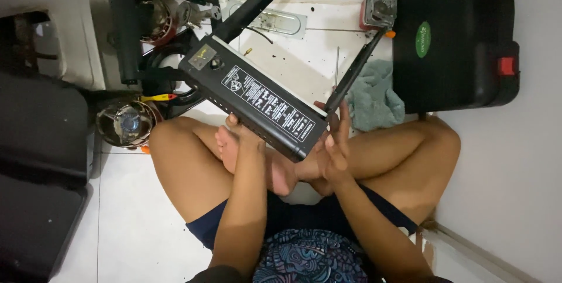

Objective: Cleaning an electronic device's outer casing with a cloth and then reassembling it onto the main chassis.

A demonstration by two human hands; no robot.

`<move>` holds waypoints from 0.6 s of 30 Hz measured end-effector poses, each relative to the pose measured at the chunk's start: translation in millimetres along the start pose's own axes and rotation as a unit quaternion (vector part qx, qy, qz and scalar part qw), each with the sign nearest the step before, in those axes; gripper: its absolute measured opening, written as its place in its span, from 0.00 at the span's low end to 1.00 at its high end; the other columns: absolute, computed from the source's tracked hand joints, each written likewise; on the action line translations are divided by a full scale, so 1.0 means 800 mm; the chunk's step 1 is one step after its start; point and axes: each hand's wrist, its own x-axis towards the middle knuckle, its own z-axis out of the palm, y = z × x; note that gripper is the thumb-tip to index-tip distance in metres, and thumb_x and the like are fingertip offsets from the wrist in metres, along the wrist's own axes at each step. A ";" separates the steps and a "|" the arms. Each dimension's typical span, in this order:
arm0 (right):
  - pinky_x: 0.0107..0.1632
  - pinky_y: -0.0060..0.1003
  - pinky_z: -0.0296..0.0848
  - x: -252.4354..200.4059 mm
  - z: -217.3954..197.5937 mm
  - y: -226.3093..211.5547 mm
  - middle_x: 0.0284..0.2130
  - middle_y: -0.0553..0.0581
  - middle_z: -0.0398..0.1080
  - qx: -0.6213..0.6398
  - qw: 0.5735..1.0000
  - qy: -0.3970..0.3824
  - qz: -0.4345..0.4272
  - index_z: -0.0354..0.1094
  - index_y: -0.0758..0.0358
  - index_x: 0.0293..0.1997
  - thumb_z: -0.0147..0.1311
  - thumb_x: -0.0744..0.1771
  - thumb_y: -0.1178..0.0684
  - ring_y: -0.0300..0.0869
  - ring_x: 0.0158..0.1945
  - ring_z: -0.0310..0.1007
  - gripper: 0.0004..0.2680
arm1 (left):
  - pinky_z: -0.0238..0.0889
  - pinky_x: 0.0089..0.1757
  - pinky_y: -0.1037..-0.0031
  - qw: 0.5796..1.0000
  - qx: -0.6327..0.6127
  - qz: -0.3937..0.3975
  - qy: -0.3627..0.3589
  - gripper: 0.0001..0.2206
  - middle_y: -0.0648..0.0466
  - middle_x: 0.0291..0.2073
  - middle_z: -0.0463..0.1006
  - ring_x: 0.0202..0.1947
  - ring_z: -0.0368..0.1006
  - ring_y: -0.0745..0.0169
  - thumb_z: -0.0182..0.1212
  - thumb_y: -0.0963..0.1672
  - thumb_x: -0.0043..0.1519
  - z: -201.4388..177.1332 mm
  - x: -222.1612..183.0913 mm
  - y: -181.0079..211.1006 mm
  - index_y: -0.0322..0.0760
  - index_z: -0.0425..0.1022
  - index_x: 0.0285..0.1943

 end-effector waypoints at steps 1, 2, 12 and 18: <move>0.69 0.58 0.63 0.002 -0.003 0.000 0.70 0.75 0.48 0.002 1.000 -0.007 -0.007 0.25 0.54 0.80 0.50 0.67 0.47 0.58 0.70 0.58 0.35 | 0.65 0.60 0.57 1.000 -0.021 -0.006 0.010 0.40 0.44 0.60 0.71 0.61 0.69 0.40 0.71 0.55 0.47 -0.003 -0.001 0.003 0.48 0.57 0.68; 0.68 0.59 0.64 0.006 -0.005 0.001 0.71 0.76 0.47 0.004 1.000 -0.013 -0.015 0.25 0.55 0.79 0.50 0.66 0.47 0.60 0.70 0.58 0.35 | 0.67 0.58 0.55 0.999 -0.042 -0.011 0.020 0.34 0.44 0.58 0.73 0.59 0.71 0.39 0.67 0.57 0.51 -0.006 -0.001 0.009 0.48 0.60 0.64; 0.70 0.73 0.43 0.020 -0.024 -0.010 0.73 0.76 0.37 -0.176 0.973 -0.073 -0.131 0.31 0.61 0.80 0.52 0.69 0.43 0.65 0.75 0.40 0.33 | 0.75 0.49 0.61 0.428 -0.842 0.172 -0.279 0.29 0.47 0.42 0.81 0.40 0.79 0.49 0.58 0.58 0.48 0.067 0.045 0.006 0.42 0.74 0.54; 0.73 0.72 0.42 0.052 0.007 -0.037 0.68 0.84 0.43 -0.370 0.785 -0.082 -0.490 0.47 0.70 0.69 0.69 0.57 0.29 0.75 0.73 0.41 0.43 | 0.73 0.49 0.60 0.495 -0.831 0.115 -0.228 0.26 0.47 0.40 0.79 0.38 0.76 0.52 0.58 0.57 0.50 0.004 -0.029 0.049 0.43 0.74 0.52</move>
